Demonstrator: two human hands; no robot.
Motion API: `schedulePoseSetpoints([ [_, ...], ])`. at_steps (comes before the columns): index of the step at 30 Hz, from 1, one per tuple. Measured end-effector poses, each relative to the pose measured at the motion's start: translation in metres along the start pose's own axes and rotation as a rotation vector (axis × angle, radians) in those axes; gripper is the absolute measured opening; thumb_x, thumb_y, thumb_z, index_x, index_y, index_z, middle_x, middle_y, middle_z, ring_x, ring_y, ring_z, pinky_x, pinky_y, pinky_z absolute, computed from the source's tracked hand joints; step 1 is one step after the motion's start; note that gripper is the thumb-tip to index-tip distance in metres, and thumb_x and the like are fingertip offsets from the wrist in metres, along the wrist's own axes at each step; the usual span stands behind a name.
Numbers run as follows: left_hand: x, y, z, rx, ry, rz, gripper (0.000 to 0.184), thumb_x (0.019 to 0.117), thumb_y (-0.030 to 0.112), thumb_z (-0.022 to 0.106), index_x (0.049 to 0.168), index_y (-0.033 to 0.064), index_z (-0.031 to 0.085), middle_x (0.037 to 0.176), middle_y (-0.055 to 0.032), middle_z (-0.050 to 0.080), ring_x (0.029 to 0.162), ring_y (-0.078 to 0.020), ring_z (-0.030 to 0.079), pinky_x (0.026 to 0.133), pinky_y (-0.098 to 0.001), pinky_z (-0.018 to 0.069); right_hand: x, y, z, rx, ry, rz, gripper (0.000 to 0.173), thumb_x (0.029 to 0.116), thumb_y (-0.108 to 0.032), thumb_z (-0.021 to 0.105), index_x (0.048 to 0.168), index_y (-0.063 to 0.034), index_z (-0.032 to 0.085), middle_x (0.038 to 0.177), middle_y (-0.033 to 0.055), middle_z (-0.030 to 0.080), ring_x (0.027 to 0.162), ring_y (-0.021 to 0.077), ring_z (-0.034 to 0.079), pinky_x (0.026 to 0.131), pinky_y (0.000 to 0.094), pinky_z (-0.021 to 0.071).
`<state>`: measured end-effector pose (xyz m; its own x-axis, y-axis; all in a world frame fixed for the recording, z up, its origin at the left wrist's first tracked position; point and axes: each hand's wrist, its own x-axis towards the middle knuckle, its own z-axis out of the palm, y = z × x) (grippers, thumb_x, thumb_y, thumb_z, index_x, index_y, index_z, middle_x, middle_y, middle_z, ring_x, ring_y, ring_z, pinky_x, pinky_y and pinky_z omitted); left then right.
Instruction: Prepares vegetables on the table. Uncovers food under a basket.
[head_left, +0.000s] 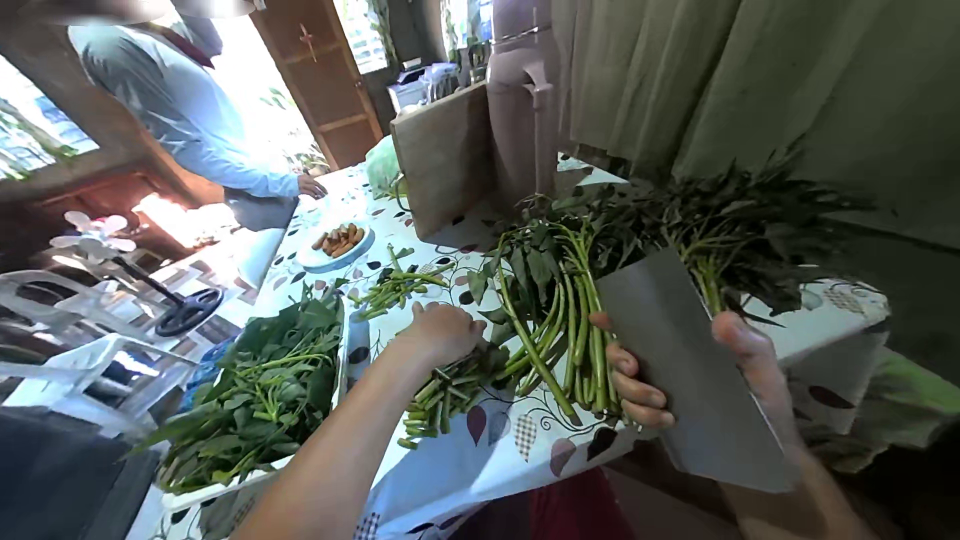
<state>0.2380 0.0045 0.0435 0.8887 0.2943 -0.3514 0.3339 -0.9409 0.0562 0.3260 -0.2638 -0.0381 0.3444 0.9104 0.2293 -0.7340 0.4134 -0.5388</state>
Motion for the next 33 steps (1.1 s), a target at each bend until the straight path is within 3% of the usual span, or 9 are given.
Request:
schedulePoseSetpoints([
  [4, 0.015, 0.032, 0.003, -0.146, 0.213, -0.057, 0.054, 0.1093, 0.044, 0.042, 0.1, -0.0004, 0.07, 0.101, -0.023, 0.069, 0.102, -0.0411, 0.067, 0.088, -0.0646, 0.0494, 0.012, 0.016, 0.002, 0.092, 0.075, -0.063, 0.082, 0.0768, -0.062, 0.076, 0.132, -0.0043, 0.058, 0.084, 0.0079, 0.063, 0.06, 0.0182, 0.064, 0.053, 0.0318, 0.0575],
  [7, 0.024, 0.061, -0.003, -0.173, 0.145, -0.207, 0.064, 0.1044, 0.056, 0.047, 0.105, -0.0039, 0.07, 0.114, -0.0265, 0.067, 0.116, -0.0433, 0.062, 0.098, -0.0673, 0.0432, 0.02, 0.032, 0.01, 0.197, 0.073, -0.123, 0.081, 0.078, -0.062, 0.074, 0.13, -0.0026, 0.057, 0.085, 0.0106, 0.064, 0.061, 0.0213, 0.065, 0.053, 0.0347, 0.0574],
  [10, 0.035, 0.061, -0.003, -0.177, 0.154, -0.277, 0.052, 0.1033, 0.046, 0.056, 0.112, -0.0033, 0.068, 0.121, -0.0256, 0.065, 0.119, -0.0424, 0.061, 0.098, -0.0671, 0.0425, 0.024, 0.041, 0.016, 0.272, 0.063, -0.109, 0.08, 0.0778, -0.061, 0.074, 0.129, -0.0014, 0.057, 0.085, 0.0128, 0.065, 0.062, 0.0244, 0.067, 0.054, 0.0372, 0.0585],
  [15, 0.028, 0.022, -0.009, -0.608, 0.437, -0.15, 0.042, 0.1045, 0.038, 0.058, 0.093, -0.0013, 0.068, 0.088, -0.0195, 0.064, 0.084, -0.0341, 0.063, 0.076, -0.0559, 0.0508, 0.034, 0.045, 0.019, 0.364, 0.037, -0.038, 0.082, 0.0787, -0.066, 0.069, 0.13, -0.0025, 0.056, 0.087, 0.0134, 0.064, 0.066, 0.0258, 0.067, 0.058, 0.0385, 0.0595],
  [18, 0.0, 0.001, -0.018, -0.869, 0.653, -0.052, 0.036, 0.1059, 0.035, 0.057, 0.101, 0.0016, 0.069, 0.077, -0.0077, 0.057, 0.064, -0.0162, 0.052, 0.06, -0.0348, 0.0462, 0.042, 0.05, 0.022, 0.313, 0.033, -0.089, 0.083, 0.0802, -0.07, 0.065, 0.13, -0.0033, 0.056, 0.087, 0.0137, 0.065, 0.069, 0.0268, 0.068, 0.062, 0.0419, 0.0599],
  [21, -0.039, -0.014, -0.017, -1.142, 0.793, -0.004, 0.029, 0.1075, 0.026, 0.054, 0.124, 0.0054, 0.067, 0.075, -0.0017, 0.056, 0.054, -0.0073, 0.048, 0.049, -0.021, 0.0413, 0.051, 0.056, 0.031, 0.237, 0.004, -0.086, 0.082, 0.0816, -0.07, 0.062, 0.13, -0.0038, 0.058, 0.086, 0.013, 0.065, 0.069, 0.0269, 0.067, 0.062, 0.043, 0.0598],
  [25, -0.083, -0.031, 0.008, -1.329, 0.967, 0.032, 0.028, 0.1056, 0.011, 0.055, 0.132, 0.0044, 0.061, 0.079, -0.0037, 0.062, 0.056, -0.0057, 0.054, 0.049, -0.0168, 0.0453, 0.065, 0.067, 0.045, 0.132, -0.115, -0.063, 0.082, 0.0803, -0.067, 0.068, 0.132, -0.0044, 0.057, 0.086, 0.0088, 0.064, 0.066, 0.0205, 0.065, 0.058, 0.0355, 0.0578],
  [29, -0.112, -0.045, 0.036, -1.407, 1.129, 0.168, 0.057, 0.1008, 0.001, 0.052, 0.154, 0.0106, 0.034, 0.07, 0.0004, 0.059, 0.052, -0.0031, 0.055, 0.049, -0.0149, 0.0482, 0.082, 0.075, 0.058, 0.046, -0.311, -0.005, 0.08, 0.0838, -0.06, 0.071, 0.139, -0.0047, 0.054, 0.092, 0.0071, 0.065, 0.067, 0.0168, 0.065, 0.061, 0.0317, 0.0575],
  [33, -0.143, -0.052, 0.063, -1.289, 1.226, 0.233, 0.039, 0.1018, 0.005, 0.05, 0.14, -0.0024, 0.054, 0.068, 0.0079, 0.058, 0.053, 0.0006, 0.053, 0.049, -0.0135, 0.0464, 0.093, 0.084, 0.08, -0.068, -0.326, 0.001, 0.086, 0.0806, -0.061, 0.075, 0.142, -0.0071, 0.048, 0.091, 0.0025, 0.064, 0.064, 0.0108, 0.062, 0.058, 0.0252, 0.0551],
])
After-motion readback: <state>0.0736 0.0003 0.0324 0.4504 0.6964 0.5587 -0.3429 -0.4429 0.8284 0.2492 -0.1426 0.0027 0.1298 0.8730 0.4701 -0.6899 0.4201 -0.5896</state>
